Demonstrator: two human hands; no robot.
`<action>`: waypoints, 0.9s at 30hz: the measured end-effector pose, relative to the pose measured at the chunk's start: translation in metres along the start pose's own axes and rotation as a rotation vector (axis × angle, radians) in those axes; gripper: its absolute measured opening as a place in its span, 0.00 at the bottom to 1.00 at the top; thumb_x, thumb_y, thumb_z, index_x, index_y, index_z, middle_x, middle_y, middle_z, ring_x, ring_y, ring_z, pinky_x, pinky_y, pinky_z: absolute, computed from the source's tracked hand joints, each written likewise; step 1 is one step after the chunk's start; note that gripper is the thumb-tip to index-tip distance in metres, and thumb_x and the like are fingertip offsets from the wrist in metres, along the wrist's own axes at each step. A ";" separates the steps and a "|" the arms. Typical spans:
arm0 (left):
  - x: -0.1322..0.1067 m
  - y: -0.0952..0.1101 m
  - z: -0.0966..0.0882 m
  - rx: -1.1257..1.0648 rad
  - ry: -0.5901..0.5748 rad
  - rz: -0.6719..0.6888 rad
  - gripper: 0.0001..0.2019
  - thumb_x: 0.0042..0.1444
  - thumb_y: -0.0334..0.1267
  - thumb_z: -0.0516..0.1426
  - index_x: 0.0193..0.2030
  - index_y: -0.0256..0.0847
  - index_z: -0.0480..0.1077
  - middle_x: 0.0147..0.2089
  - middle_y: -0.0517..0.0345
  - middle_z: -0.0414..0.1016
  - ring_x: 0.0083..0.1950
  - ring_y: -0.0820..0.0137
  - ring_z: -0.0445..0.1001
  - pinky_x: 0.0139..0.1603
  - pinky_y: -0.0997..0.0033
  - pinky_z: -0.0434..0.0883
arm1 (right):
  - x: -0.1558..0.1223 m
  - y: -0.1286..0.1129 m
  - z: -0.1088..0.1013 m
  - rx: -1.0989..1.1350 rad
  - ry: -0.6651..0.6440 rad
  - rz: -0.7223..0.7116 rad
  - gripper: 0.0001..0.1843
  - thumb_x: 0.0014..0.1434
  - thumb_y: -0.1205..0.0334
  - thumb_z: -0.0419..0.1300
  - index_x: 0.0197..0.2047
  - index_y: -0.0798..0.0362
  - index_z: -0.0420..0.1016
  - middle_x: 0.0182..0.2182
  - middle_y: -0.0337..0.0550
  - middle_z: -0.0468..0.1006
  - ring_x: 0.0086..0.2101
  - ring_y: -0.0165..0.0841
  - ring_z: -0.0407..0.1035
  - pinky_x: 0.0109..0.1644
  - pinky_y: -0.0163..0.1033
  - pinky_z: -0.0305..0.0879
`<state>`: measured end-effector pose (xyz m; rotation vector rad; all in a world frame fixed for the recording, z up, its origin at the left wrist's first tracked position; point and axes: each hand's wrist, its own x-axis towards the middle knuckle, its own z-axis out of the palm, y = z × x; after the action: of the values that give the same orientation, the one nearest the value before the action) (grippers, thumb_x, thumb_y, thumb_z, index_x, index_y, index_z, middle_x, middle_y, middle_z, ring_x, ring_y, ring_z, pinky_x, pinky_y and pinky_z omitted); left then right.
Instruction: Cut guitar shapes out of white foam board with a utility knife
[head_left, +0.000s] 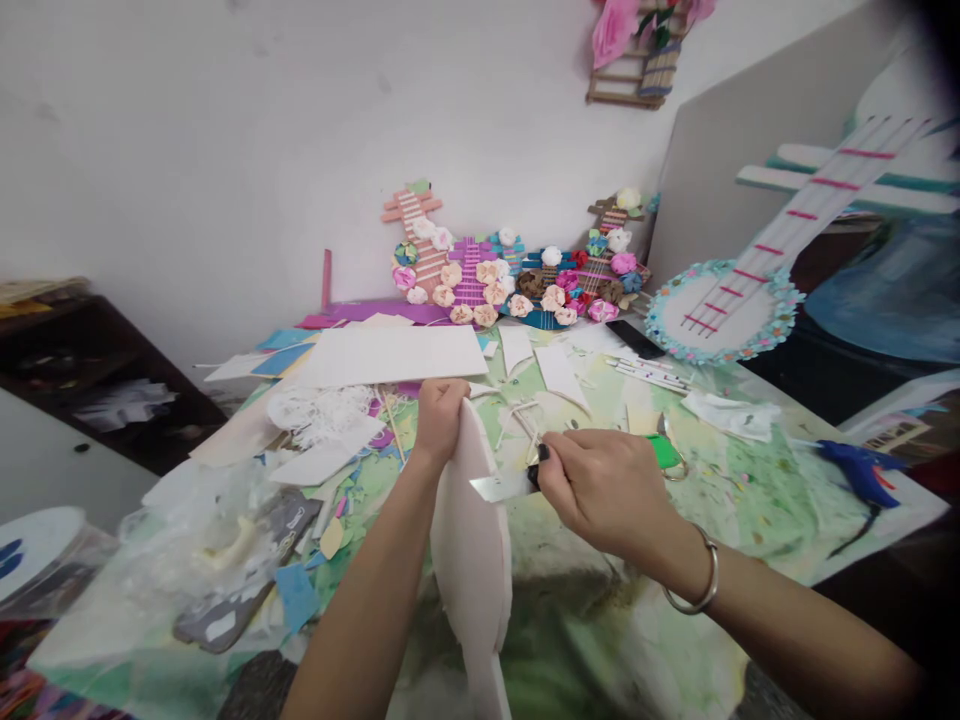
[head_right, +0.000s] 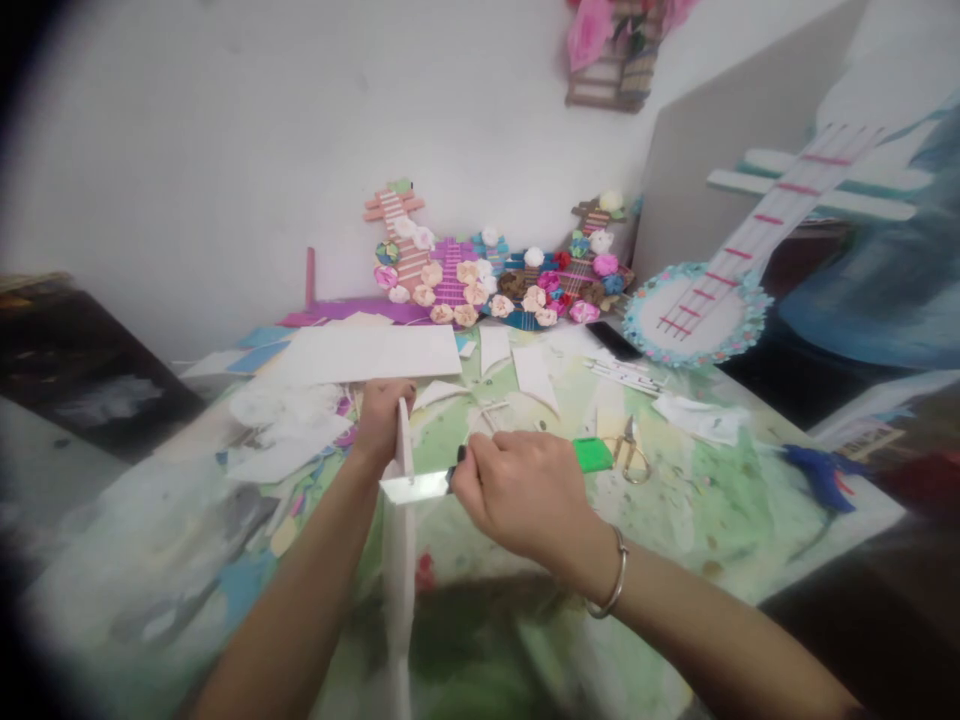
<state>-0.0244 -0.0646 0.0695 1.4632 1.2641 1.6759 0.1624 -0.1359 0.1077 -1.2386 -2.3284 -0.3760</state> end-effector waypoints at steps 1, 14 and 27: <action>0.000 0.000 -0.001 0.002 0.002 0.004 0.14 0.43 0.35 0.49 0.12 0.40 0.49 0.16 0.66 0.42 0.21 0.78 0.44 0.23 0.73 0.46 | 0.000 0.001 0.000 -0.007 -0.008 0.013 0.18 0.59 0.60 0.45 0.21 0.54 0.64 0.16 0.39 0.66 0.20 0.27 0.52 0.27 0.37 0.35; -0.002 -0.001 0.006 0.068 0.021 0.007 0.15 0.45 0.34 0.50 0.12 0.40 0.49 0.16 0.66 0.41 0.21 0.77 0.44 0.23 0.72 0.45 | 0.005 -0.011 -0.005 0.017 -0.030 -0.030 0.19 0.60 0.57 0.43 0.22 0.53 0.65 0.15 0.38 0.66 0.19 0.27 0.49 0.27 0.37 0.33; -0.003 -0.001 0.003 0.005 -0.022 -0.004 0.15 0.45 0.34 0.49 0.12 0.40 0.48 0.16 0.65 0.43 0.21 0.76 0.43 0.23 0.71 0.46 | 0.004 -0.004 0.001 0.053 -0.058 0.030 0.18 0.59 0.60 0.44 0.21 0.54 0.66 0.16 0.38 0.67 0.19 0.25 0.52 0.26 0.36 0.35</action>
<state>-0.0207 -0.0656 0.0669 1.4768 1.2594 1.6512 0.1565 -0.1349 0.1093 -1.2740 -2.3496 -0.2703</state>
